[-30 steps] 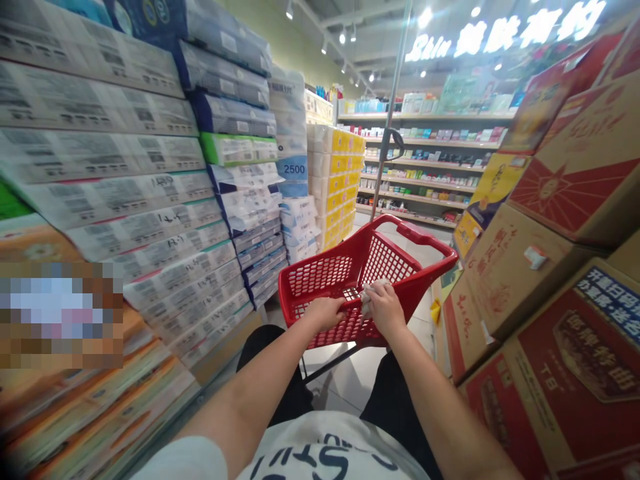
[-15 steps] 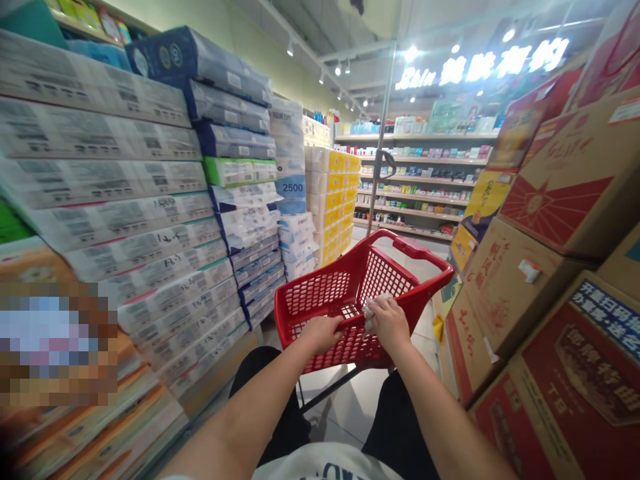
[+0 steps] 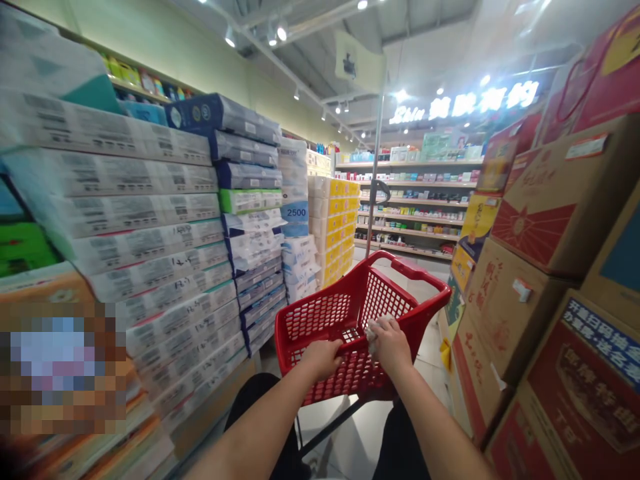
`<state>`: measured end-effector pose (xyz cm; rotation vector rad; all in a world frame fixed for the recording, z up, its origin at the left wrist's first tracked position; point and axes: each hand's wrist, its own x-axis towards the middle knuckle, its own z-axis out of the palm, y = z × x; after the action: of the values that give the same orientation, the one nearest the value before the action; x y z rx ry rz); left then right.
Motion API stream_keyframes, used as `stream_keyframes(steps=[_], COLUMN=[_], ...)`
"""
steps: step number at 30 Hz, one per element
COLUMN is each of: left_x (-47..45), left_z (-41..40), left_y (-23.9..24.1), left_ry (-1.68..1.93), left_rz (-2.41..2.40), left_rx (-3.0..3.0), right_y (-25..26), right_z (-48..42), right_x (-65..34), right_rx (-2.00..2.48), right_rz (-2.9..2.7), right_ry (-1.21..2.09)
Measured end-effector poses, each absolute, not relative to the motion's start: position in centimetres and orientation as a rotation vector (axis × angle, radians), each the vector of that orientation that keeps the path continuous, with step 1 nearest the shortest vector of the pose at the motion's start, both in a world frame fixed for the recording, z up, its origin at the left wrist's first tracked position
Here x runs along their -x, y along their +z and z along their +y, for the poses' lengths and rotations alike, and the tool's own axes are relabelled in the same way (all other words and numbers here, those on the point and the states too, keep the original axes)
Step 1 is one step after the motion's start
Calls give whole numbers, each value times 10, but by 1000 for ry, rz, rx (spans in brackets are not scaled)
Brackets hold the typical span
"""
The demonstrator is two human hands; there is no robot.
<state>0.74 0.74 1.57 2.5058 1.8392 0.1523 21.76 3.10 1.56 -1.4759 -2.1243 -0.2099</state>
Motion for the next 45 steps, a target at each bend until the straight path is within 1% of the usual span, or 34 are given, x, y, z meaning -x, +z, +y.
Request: stream_keyframes(steps=[3,8,14,19,25,32,45], left_x=[-8,-9,-11,-9,-11,-10,-14], left_z=[7,6,6,7,12,10,6], left_y=[16,18,19,16,11,14,22], left_ry=[158,129,127,154,164,158,113], left_rz=[1842,1878,1867,1842,1868,1851,1863], left_rx=[-2513,-2507,-2519,-2552,-2549,-2545,-2513], right_y=[14,14,11,7,9,10,19], right_z=[29,23,23,22,28,20,27], right_x=[-209,-192,-188,-181,-199,-184,-216], right_rx=[1491,1337,1409,1324,1492,1340,1522], right_rz=[-2123,-2276,-2164,-2259,-2117,-2281,-2184], right_ry=[-200,-158,-233,-258,-312,-292,-399])
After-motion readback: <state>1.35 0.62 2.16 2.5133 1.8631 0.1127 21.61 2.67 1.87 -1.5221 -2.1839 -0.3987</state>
